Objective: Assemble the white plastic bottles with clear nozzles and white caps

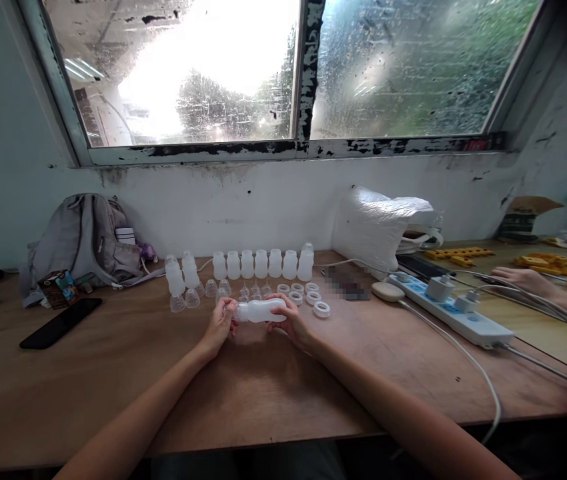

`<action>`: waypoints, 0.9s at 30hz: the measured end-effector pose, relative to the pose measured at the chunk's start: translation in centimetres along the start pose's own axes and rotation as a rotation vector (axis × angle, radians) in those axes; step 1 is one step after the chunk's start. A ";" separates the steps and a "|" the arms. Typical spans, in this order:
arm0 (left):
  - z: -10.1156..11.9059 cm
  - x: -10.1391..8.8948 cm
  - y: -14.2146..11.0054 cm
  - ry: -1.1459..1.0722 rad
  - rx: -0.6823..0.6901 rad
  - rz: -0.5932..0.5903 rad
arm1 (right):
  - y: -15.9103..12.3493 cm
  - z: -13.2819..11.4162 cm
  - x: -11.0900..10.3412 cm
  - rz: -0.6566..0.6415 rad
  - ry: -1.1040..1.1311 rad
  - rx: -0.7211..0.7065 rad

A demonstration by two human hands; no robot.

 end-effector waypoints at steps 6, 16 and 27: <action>-0.2 0.5 -0.8 -0.042 -0.011 0.054 | -0.4 -0.3 0.1 0.006 -0.142 -0.052; 2.5 0.7 -3.2 0.137 0.193 0.229 | -3.7 -2.0 0.6 0.199 -0.624 -0.434; 5.2 -0.6 -2.2 0.273 0.294 0.171 | -4.2 -2.2 2.0 0.194 -0.854 -0.556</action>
Point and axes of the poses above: each hand's wrist, its own y-axis towards the middle knuckle, its own x-axis out of the palm, z = x × y, the point moved 7 cm from there along y, towards the middle knuckle, and after that the axes turned 2 degrees about y, right-handed, at the moved point
